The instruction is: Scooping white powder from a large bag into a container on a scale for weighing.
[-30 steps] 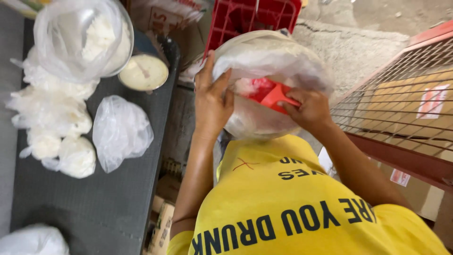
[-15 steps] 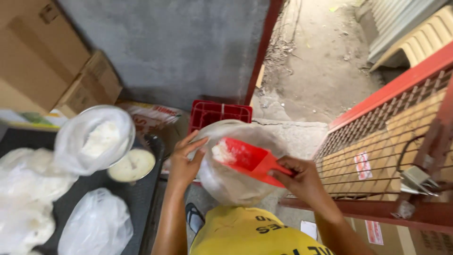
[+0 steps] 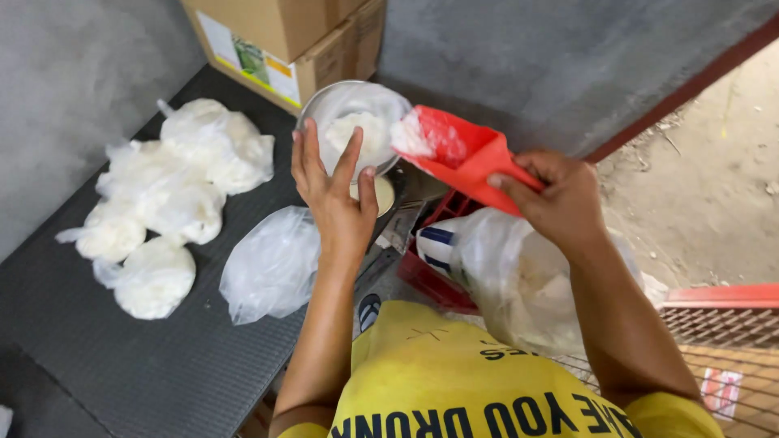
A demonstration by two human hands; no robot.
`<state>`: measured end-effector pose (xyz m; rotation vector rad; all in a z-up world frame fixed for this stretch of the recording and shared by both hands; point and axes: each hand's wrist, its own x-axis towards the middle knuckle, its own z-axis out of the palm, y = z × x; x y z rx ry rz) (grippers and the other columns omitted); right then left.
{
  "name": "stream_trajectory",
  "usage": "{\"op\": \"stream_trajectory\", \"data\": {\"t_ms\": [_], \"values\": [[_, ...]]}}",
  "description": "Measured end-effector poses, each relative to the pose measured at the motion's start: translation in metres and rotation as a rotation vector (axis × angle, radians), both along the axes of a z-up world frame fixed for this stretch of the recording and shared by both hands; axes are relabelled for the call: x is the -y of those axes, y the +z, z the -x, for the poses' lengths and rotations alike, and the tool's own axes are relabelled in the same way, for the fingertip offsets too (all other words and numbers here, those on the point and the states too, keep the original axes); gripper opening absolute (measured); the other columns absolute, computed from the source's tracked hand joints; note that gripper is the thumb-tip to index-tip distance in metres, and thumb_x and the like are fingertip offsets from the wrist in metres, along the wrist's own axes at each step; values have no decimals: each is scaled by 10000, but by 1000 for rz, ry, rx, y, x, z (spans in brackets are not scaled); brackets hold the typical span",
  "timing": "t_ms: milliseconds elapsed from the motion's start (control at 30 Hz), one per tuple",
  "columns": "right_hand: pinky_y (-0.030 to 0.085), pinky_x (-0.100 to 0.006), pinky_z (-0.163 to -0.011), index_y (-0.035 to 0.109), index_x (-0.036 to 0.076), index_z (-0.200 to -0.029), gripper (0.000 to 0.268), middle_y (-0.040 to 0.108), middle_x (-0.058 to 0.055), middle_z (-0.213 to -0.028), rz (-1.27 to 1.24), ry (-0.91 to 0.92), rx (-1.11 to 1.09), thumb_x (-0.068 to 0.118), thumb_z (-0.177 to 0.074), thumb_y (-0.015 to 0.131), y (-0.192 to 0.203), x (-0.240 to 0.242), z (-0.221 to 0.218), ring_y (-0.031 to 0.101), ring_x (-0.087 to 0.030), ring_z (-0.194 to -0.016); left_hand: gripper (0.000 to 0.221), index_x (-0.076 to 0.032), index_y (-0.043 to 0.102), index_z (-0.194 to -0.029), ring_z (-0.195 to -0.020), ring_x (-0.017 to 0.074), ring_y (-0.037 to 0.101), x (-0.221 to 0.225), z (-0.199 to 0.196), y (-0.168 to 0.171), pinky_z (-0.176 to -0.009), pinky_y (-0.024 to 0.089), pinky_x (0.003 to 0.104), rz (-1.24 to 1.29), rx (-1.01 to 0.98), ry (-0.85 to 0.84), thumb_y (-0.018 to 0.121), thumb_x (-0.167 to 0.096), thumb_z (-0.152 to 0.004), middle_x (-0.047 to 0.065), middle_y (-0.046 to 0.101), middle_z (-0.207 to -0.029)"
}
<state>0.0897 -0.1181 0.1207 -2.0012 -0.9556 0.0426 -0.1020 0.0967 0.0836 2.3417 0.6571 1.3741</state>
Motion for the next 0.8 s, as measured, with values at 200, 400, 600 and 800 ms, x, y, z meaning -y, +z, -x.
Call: {"op": "stream_trajectory", "data": {"t_ms": [200, 400, 600, 800], "values": [[495, -401, -701, 779, 131, -977, 217, 755, -65, -870, 123, 219, 774, 331, -911, 830, 21, -85, -13, 609, -300, -660, 608, -134, 611, -1460, -1502, 513, 293, -47, 1, -43, -1229, 292, 534, 150, -47, -34, 781, -108, -877, 302, 251, -1646], [446, -376, -754, 687, 165, -851, 190, 675, 5, -765, 270, 334, 1107, 334, -855, 773, 23, -139, -11, 662, -201, -716, 641, 23, 463, -1526, -1498, 435, 424, -67, 1, -61, -1216, 386, 433, 357, -59, -225, 714, -101, -949, 277, 363, -1635], [425, -351, -739, 684, 183, -843, 127, 650, 35, -759, 283, 309, 1200, 281, -882, 755, 11, -159, -16, 649, -171, -710, 628, 16, 436, -1542, -1494, 355, 471, -71, 7, -50, -1114, 491, 368, 435, -25, -297, 684, -64, -971, 228, 375, -1659], [434, -373, -736, 701, 156, -902, 255, 664, 6, -757, 253, 311, 1113, 403, -898, 766, 23, -156, -12, 635, -202, -671, 653, -54, 426, -1560, -1390, 265, 602, -68, 5, -43, -916, 569, 288, 553, -6, -334, 684, -54, -960, 190, 397, -1655]]}}
